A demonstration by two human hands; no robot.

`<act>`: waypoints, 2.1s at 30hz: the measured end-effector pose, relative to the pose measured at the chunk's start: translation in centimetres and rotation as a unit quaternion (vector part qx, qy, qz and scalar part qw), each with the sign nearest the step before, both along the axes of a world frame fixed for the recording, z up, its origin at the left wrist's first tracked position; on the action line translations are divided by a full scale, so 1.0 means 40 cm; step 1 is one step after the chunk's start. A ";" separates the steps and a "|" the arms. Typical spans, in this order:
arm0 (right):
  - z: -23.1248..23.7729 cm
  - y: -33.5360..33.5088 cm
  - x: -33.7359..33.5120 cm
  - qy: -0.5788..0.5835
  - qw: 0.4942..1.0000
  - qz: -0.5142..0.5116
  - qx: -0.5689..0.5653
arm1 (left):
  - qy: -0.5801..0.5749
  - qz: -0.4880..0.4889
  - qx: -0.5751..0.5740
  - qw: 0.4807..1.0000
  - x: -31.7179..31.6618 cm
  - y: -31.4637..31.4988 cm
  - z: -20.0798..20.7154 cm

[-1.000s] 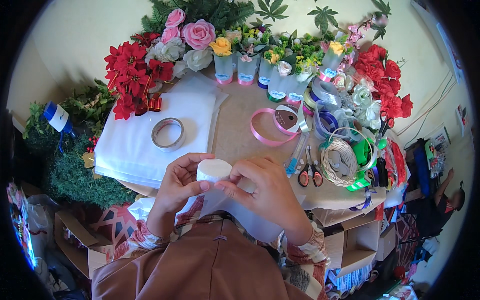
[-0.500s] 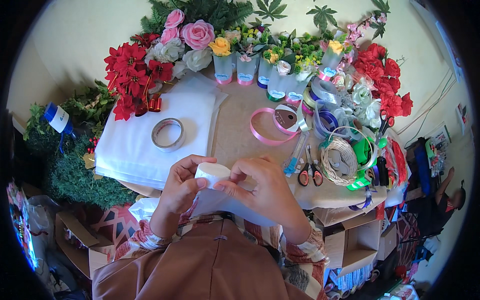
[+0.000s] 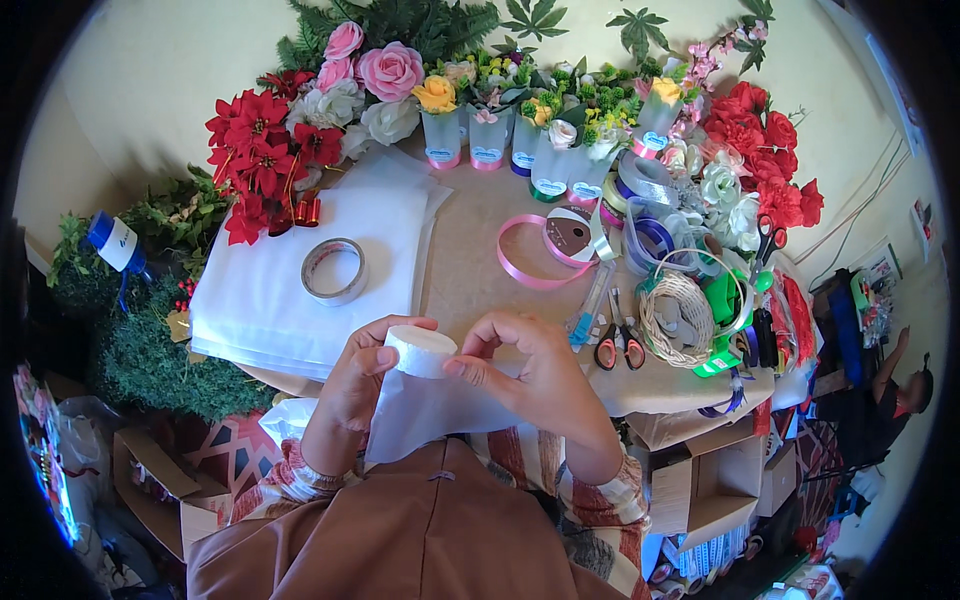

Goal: The person arranges artificial flowers into a small plastic vase. They first secure the base of the vase with green tape, then insert a pink rose and small yellow flowers into the opening. Finally, they wrap the exterior of the vase with a translucent white sheet, securing it with tape.

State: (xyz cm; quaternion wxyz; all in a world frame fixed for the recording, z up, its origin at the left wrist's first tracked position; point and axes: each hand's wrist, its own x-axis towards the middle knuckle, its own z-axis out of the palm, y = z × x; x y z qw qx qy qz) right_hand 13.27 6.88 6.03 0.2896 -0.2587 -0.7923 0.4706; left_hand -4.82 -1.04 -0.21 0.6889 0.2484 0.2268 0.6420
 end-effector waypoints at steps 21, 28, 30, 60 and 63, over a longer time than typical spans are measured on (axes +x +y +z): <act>-0.037 0.061 0.473 -0.051 0.731 -0.642 0.225 | 0.055 0.019 -0.037 0.998 0.034 -0.008 -0.019; -0.103 0.134 0.639 -0.063 0.819 -0.570 0.028 | 0.064 0.016 -0.043 0.997 0.049 -0.005 -0.016; -0.095 0.144 0.612 0.010 0.845 -0.531 -0.054 | 0.063 0.021 -0.043 0.997 0.052 -0.008 -0.015; -0.209 0.085 0.580 0.040 0.779 -0.615 0.116 | 0.092 0.012 -0.056 0.994 0.079 -0.001 -0.021; -0.232 0.065 0.580 -0.105 0.724 -0.634 0.249 | 0.102 0.023 -0.057 0.993 0.076 -0.009 -0.017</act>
